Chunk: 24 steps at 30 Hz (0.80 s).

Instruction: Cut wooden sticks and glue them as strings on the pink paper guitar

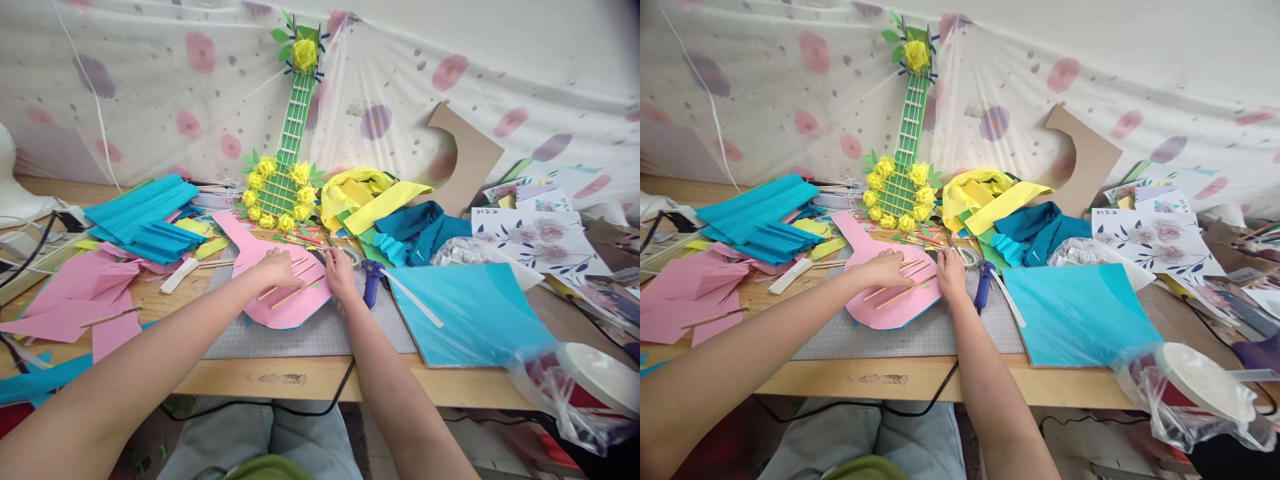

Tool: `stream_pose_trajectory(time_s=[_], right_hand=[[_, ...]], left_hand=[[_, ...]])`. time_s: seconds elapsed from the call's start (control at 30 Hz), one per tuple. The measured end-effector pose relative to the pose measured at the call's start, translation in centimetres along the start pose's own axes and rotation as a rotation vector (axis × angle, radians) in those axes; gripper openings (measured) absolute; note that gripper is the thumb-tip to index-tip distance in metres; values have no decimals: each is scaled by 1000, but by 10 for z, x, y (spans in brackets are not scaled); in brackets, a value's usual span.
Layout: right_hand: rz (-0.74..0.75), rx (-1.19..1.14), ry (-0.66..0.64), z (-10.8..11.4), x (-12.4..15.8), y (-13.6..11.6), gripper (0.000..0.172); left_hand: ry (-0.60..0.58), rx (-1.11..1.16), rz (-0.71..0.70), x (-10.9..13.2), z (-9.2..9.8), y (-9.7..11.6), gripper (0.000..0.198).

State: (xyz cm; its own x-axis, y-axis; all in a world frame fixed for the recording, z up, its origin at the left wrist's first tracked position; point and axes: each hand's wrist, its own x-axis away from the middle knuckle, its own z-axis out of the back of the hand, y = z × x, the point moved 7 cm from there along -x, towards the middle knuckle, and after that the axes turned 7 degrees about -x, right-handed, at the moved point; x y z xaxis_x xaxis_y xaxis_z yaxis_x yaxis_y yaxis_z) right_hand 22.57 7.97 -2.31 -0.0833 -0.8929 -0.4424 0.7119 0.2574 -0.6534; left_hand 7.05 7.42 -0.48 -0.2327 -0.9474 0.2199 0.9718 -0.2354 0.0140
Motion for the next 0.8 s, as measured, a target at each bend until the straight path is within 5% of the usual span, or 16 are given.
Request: stream_pose_trajectory(time_s=[0.2,0.4,0.6,0.8], right_hand=[[-92,-4,-65,-9,2,8,30],[-137,22,-78,-8,4,9,28],[-197,7,-96,-7,7,9,24],[-242,-9,-147,-9,7,11,26]], left_hand=[[-2,-55,-58,7,5,15,60],[56,-22,-58,5,1,18,73],[106,-117,-136,1,1,19,38],[224,-210,-126,5,-5,8,32]])
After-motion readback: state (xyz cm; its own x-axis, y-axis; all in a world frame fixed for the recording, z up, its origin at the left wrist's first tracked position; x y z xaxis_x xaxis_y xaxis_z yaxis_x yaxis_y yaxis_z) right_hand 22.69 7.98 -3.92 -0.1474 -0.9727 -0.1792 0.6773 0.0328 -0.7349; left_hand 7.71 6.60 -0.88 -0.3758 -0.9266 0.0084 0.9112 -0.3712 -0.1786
